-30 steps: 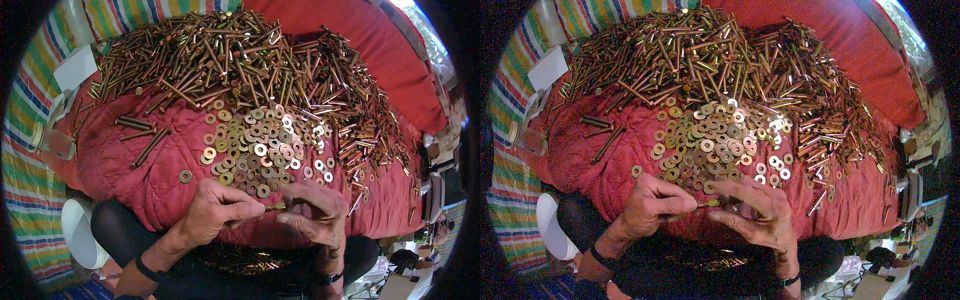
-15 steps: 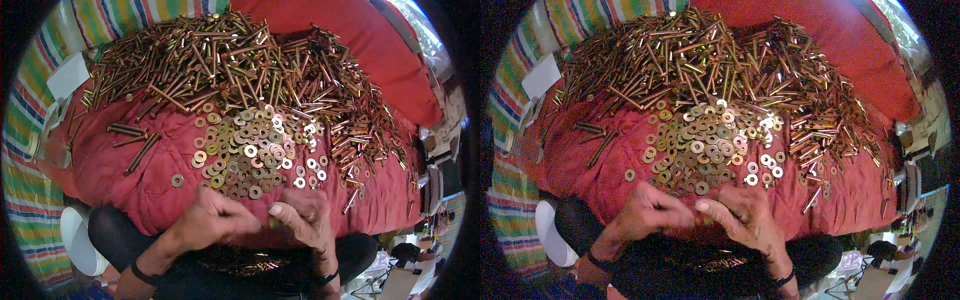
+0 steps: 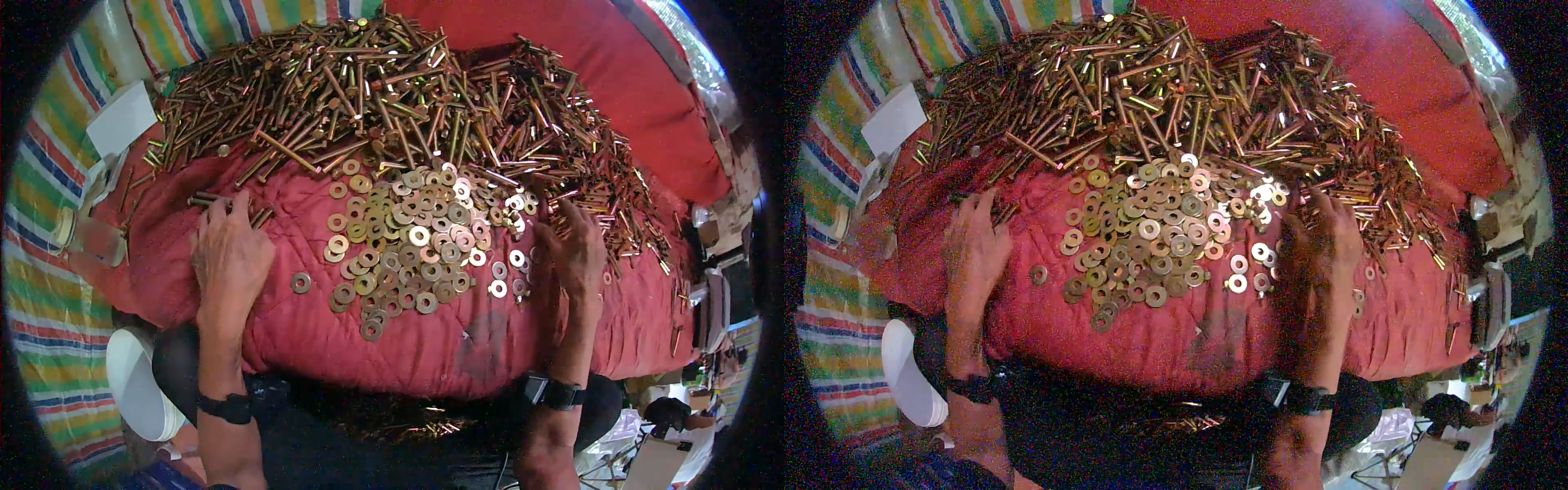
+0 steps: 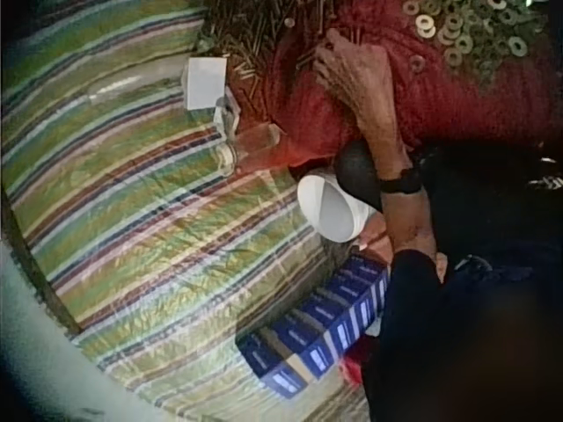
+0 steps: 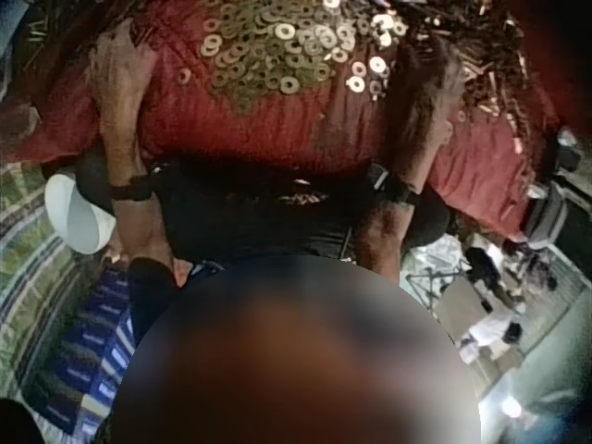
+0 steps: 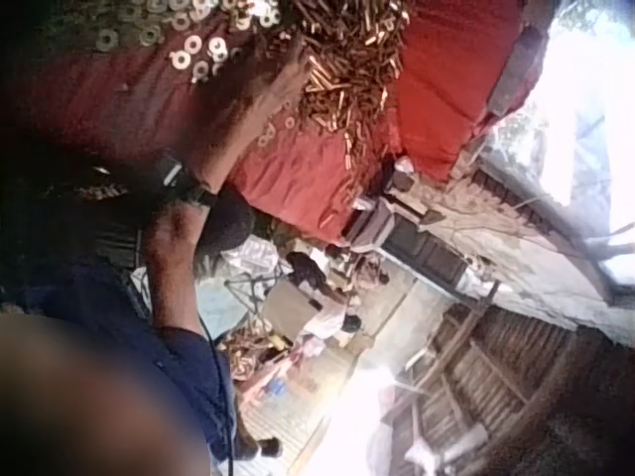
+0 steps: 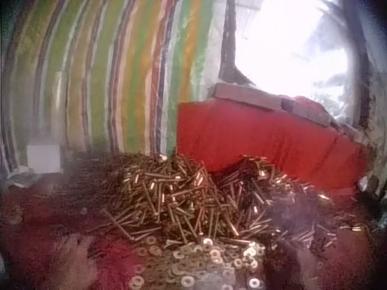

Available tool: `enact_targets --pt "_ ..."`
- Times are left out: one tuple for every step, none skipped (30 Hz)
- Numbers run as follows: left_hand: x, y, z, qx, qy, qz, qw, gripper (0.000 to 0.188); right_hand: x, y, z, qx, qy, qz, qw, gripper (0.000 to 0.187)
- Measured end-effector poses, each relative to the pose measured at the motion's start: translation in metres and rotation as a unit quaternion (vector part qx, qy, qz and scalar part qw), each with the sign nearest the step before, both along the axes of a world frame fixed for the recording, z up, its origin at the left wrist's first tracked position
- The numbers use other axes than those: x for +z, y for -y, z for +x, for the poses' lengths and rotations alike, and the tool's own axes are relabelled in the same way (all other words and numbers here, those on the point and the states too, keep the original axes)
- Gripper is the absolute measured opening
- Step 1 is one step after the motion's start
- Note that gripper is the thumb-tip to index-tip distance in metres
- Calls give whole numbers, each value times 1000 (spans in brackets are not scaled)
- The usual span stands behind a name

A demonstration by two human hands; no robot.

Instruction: The person repeatedly picks up brass-colored threaded rods and washers, threads the washers onto the rods, and places the assembled units into a white bucket. The person occasionally gathers loose parts from the lap area and continues the assembly process.

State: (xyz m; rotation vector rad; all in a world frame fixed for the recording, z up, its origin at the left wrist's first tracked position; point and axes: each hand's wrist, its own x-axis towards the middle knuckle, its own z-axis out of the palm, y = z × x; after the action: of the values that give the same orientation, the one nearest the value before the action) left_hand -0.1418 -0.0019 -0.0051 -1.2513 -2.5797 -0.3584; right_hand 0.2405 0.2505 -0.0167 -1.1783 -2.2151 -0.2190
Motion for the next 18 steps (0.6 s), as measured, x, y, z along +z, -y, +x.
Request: enact_targets --pt "-3 2 -2 16 2 -13 1000 49 1 3 4 -16 2 -9 1000 34" --pt "-4 4 -3 15 12 -4 1000 49 9 1 11 -42 -34 -118 992 31" --pt "-5 6 -5 13 23 4 1000 48 15 2 18 -4 -46 -105 993 31" --pt "-5 7 -7 18 42 5 999 48 19 5 27 26 -46 -97 994 31" --pt "-5 8 -9 11 41 8 999 47 22 6 35 31 -55 -91 994 32" --pt "-3 8 -13 13 47 3 999 47 21 11 41 11 -63 -135 989 38" --pt "-2 8 -15 31 50 -10 998 46 19 9 43 50 -54 -137 988 41" --pt "-1 8 -17 20 53 -4 998 45 14 7 44 64 -48 -145 986 44" --pt "-1 6 -19 23 57 -8 998 44 9 3 42 40 -10 -161 986 48" --pt "-1 6 -20 28 59 -11 998 43 4 -1 39 31 65 -102 992 51" --pt "-1 6 -21 33 59 -3 998 42 2 -4 38 24 54 -105 993 51" --pt "-1 6 -21 37 58 5 998 40 0 -7 37 24 55 -108 992 51" --pt "-2 6 -22 41 52 12 998 39 -1 -8 36 39 52 -79 995 47" --pt "-2 7 -23 38 65 15 997 37 -1 -8 35 41 39 -85 995 44" --pt "-2 8 -25 32 74 15 997 35 0 -9 34 27 10 -133 991 41" --pt "-3 9 -27 20 72 26 997 34 2 -6 34 4 -25 -157 987 38" --pt "-5 10 -29 22 69 16 997 33 5 -4 33 -17 -44 -173 984 36" --pt "-6 11 -32 17 54 16 998 33 8 -2 30 -25 -56 -159 985 36"
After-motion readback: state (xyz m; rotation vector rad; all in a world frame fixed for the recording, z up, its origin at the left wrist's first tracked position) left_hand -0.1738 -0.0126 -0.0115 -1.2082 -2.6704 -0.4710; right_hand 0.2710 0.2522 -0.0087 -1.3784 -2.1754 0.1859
